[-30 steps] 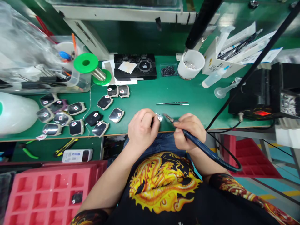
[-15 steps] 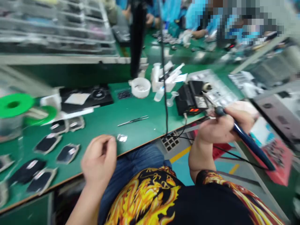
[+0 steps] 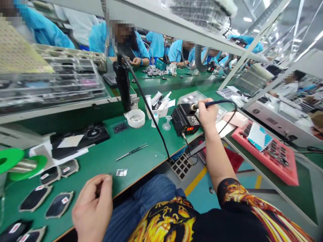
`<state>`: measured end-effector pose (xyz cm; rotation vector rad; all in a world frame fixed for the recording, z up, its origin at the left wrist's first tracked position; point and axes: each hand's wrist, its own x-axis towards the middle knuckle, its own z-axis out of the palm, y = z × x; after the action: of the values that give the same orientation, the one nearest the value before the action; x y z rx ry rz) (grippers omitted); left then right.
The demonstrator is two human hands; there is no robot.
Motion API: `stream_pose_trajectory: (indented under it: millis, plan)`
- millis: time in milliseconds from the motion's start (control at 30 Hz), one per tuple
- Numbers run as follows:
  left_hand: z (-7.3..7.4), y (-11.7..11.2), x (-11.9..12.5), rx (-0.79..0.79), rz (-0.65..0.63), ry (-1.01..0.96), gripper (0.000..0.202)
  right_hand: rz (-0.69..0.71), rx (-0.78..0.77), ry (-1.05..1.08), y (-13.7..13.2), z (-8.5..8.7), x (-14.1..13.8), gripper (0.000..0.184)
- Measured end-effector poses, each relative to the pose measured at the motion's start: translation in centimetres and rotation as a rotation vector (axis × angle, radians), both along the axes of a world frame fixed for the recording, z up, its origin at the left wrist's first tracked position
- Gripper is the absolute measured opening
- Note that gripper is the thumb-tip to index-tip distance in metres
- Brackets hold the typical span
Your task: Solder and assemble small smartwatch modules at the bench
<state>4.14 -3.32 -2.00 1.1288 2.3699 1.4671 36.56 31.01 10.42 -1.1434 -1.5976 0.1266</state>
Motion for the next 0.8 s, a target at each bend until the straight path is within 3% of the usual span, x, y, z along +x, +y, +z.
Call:
stream_pose_trajectory:
  millis: [133, 267, 400, 433, 533, 633, 700, 800]
  plan:
    - [0.2, 0.1, 0.2, 0.072, -0.048, 0.031, 0.024, 0.061, 0.007, 0.054, 1.1, -1.3, -1.2, 0.021]
    - [0.8, 0.0, 1.0, 0.111, -0.054, 0.035, 0.018, 0.023, 0.02, 0.118, -0.5, -3.3, -0.2, 0.034]
    - [0.9, 0.6, 1.1, 0.171, -0.06, -0.087, 0.013, -0.143, 0.366, 0.243, -4.8, -6.0, -0.7, 0.028]
    - [0.7, 0.8, 1.0, 0.19, -0.052, -0.122, 0.013, -0.093, 0.406, 0.253, -6.5, -6.6, -1.6, 0.025]
    - [0.5, 1.1, 0.7, 0.206, -0.015, -0.13, 0.012, 0.193, 0.29, 0.094, -12.7, -7.8, -6.2, 0.021]
    - [0.9, 0.9, 1.1, 0.204, -0.033, -0.073, 0.016, 0.712, 0.083, -0.218, -17.8, -8.4, -11.5, 0.024]
    - [0.9, 0.9, 1.0, 0.178, -0.088, -0.071, 0.015, 0.902, 0.018, -0.285, -19.0, -9.2, -14.8, 0.034]
    - [0.4, 1.1, -0.2, 0.079, -0.192, -0.073, 0.013, 1.043, 0.014, -0.297, -18.2, -10.9, -19.3, 0.038]
